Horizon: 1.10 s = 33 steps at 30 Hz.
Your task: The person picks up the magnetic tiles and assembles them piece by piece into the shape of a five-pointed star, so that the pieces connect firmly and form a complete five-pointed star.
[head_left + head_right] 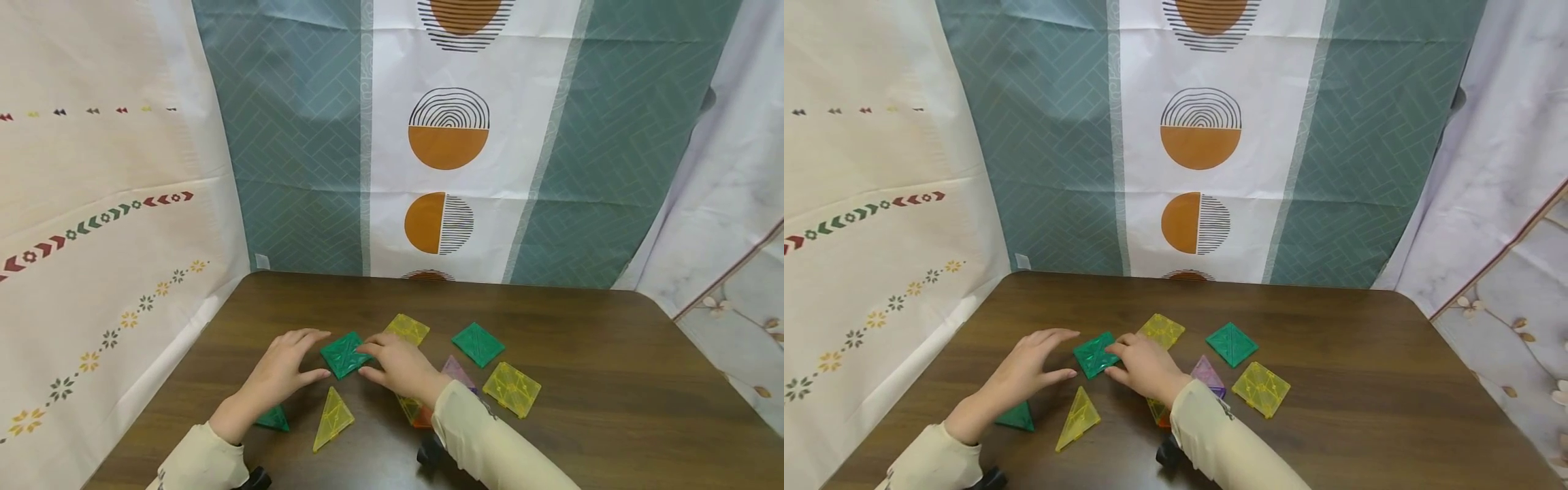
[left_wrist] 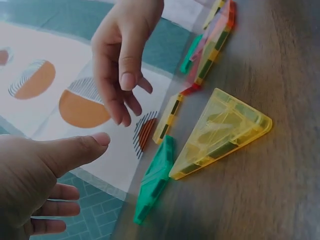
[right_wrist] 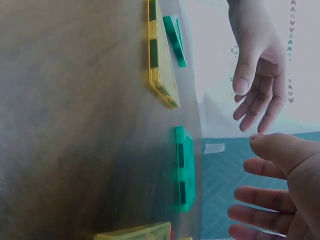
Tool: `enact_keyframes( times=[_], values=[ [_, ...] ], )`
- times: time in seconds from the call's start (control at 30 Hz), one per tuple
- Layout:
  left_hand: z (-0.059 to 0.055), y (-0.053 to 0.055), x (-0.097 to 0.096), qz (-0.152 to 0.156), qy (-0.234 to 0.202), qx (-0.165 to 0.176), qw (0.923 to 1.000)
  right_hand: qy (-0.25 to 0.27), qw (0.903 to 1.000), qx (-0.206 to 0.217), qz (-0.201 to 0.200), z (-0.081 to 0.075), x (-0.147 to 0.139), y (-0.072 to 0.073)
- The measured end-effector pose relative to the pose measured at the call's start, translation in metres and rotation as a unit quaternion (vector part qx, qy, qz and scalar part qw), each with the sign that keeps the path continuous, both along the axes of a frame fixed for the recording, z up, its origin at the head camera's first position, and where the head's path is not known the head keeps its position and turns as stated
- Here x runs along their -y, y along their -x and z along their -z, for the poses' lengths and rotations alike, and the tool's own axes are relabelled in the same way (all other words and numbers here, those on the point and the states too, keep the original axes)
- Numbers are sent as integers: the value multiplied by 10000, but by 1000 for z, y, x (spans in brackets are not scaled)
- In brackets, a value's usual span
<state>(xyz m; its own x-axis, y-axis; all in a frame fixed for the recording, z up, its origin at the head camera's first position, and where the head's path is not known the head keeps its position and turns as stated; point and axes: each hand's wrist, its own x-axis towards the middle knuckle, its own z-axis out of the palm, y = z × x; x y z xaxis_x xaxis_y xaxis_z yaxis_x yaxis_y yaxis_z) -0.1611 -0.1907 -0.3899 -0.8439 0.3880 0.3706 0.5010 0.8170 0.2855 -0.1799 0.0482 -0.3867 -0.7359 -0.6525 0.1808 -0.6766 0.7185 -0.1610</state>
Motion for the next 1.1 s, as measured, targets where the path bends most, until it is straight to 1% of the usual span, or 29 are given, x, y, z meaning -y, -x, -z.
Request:
enact_keyframes(
  times=[0.13, 0.27, 0.43, 0.57, 0.8, 1.0, 1.1],
  values=[
    [-3, -7, 5, 16, 64, -64, 10000, 139, 9998, 105, -26, -1, 1, -7],
    [-4, -14, 12, 41, 49, -104, 9999, 282, 9995, 26, -137, -2, 4, -14],
    [-3, -24, 20, -53, 63, -128, 9999, 350, 9990, 135, -254, -2, 6, -25],
    [-1, -30, 25, -60, 162, -172, 9997, 343, 9988, 160, -309, 2, 7, -30],
    [4, -37, 33, -70, 205, -303, 9993, 518, 9969, -56, -596, 9, 11, -37],
    [12, -43, 39, -147, 274, -226, 9993, 422, 9964, -158, -714, 17, 17, -39],
    [16, -46, 42, -201, 326, -262, 9989, 362, 9959, -206, -804, 20, 20, -40]
  ],
)
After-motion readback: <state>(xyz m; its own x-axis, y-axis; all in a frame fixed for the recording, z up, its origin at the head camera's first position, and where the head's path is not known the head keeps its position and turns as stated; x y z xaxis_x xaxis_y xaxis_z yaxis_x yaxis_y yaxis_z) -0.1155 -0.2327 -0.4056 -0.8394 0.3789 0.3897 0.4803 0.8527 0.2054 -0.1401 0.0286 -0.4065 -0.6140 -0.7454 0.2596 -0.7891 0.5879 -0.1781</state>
